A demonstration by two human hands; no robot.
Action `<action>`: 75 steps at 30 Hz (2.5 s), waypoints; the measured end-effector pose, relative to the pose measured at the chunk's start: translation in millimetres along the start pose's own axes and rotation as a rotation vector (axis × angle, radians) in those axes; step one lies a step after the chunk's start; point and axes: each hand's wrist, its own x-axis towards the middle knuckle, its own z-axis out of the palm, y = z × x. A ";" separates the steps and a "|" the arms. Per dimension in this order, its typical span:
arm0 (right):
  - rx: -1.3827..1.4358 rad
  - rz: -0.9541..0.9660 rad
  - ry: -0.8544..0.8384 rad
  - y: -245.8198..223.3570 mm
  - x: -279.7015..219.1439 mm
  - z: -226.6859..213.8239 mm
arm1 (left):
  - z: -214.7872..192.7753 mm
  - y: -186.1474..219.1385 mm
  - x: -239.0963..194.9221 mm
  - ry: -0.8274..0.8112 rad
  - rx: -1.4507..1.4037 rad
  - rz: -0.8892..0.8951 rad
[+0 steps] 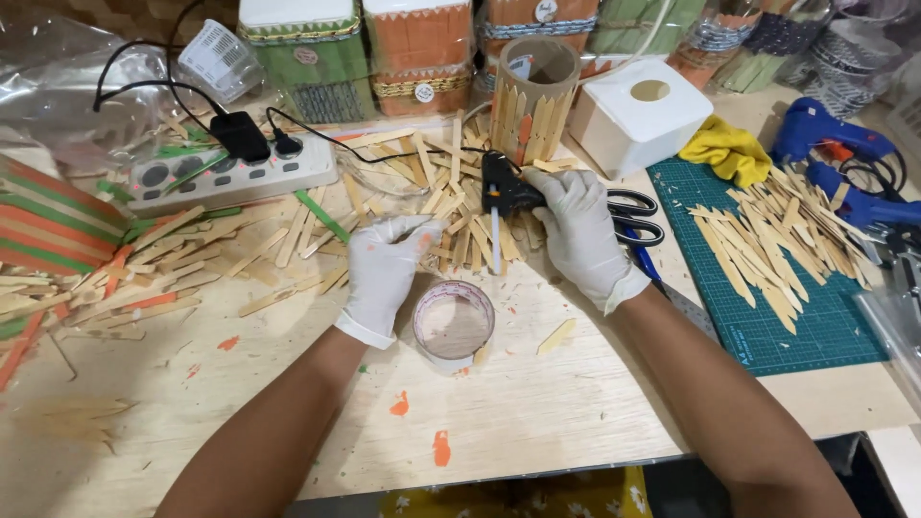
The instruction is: The person is assembling a craft project by gluing popsicle sticks onto a cylindrical base, trimming them with scissors, and using tape.
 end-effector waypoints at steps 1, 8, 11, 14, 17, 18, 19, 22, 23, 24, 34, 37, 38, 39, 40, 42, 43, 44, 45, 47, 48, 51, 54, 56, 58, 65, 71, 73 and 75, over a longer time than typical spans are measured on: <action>0.111 0.045 0.020 -2.8 -0.6 -7.3 | 0.6 0.3 0.3 0.006 -0.012 -0.037; 1.467 0.991 -0.041 -75.9 23.1 -77.1 | -1.3 10.6 3.4 0.040 -0.031 -0.167; 0.972 0.920 -0.072 -80.3 16.7 -68.8 | 3.0 -18.1 14.7 0.011 0.019 -0.209; 0.968 0.973 -0.112 -86.1 16.6 -65.3 | 0.8 -10.1 10.2 0.000 0.009 -0.224; 0.980 0.962 -0.111 -92.9 17.4 -66.0 | 1.3 -14.0 10.7 -0.007 0.005 -0.241; 0.979 0.960 -0.113 -95.3 17.6 -67.3 | 0.7 -11.6 9.9 -0.006 0.005 -0.242; 0.989 0.957 -0.109 -97.6 17.3 -68.7 | 0.2 -9.2 8.9 -0.004 -0.004 -0.243; 1.006 0.947 -0.105 -105.4 17.0 -74.9 | 0.1 -7.9 6.9 -0.005 -0.005 -0.245; 1.015 0.940 -0.104 -108.0 17.8 -77.5 | 0.1 -8.2 6.7 -0.008 0.004 -0.246; 1.012 0.936 -0.107 -117.7 17.7 -81.9 | 1.0 -8.4 6.4 -0.004 0.000 -0.247; 1.202 0.944 -0.086 -106.5 8.2 -56.9 | -0.5 -3.0 3.3 -0.019 0.012 -0.258; 1.091 0.921 -0.131 -128.5 15.8 -78.4 | -1.5 1.1 4.0 -0.019 0.031 -0.256; 1.096 0.949 -0.126 -141.2 18.4 -90.9 | -2.4 2.6 2.3 -0.021 0.040 -0.252; 1.096 0.946 -0.127 -131.4 14.8 -79.1 | -3.1 2.2 2.0 -0.018 0.039 -0.251; 1.019 0.903 -0.158 -121.7 11.3 -67.3 | -3.9 1.9 1.7 -0.025 0.048 -0.239; 0.941 0.851 -0.187 -107.9 8.2 -53.7 | -4.2 1.9 2.3 -0.026 0.055 -0.222; 0.935 0.846 -0.185 -104.9 6.9 -51.6 | -4.4 1.3 1.5 -0.027 0.047 -0.221; 0.929 0.842 -0.182 -101.9 5.7 -49.1 | -4.5 0.5 0.8 -0.029 0.039 -0.221; 0.929 0.840 -0.185 -101.5 4.3 -48.2 | -4.9 0.2 0.9 -0.027 0.038 -0.222; 0.909 0.839 -0.176 -99.9 0.2 -46.0 | -4.5 -1.0 0.7 -0.038 0.066 -0.225; 0.909 0.841 -0.177 -107.1 3.0 -52.3 | -4.3 -1.2 1.0 -0.039 0.066 -0.228; 0.995 0.879 -0.143 -112.7 4.5 -59.8 | -2.2 -2.7 1.8 -0.038 0.062 -0.224; 0.928 0.844 -0.158 -94.0 -3.8 -47.7 | -0.4 -7.3 2.8 -0.042 0.059 -0.229; 0.962 0.849 -0.137 -90.1 -5.5 -45.1 | -0.4 -11.2 4.3 -0.052 0.082 -0.233; 0.979 0.850 -0.138 -102.2 2.1 -50.3 | -0.8 -7.6 4.3 -0.050 0.075 -0.240; 0.957 0.839 -0.149 -91.5 -5.5 -49.2 | -0.9 -7.1 4.1 -0.056 0.092 -0.278; 0.982 0.855 -0.142 -101.3 2.9 -54.4 | -0.1 -11.9 6.0 -0.052 0.095 -0.283; 0.987 0.848 -0.146 -105.0 6.5 -53.6 | -1.5 -9.3 4.8 -0.049 0.097 -0.281; 0.993 0.842 -0.148 -107.8 8.6 -54.0 | -1.5 -7.9 4.1 -0.049 0.101 -0.277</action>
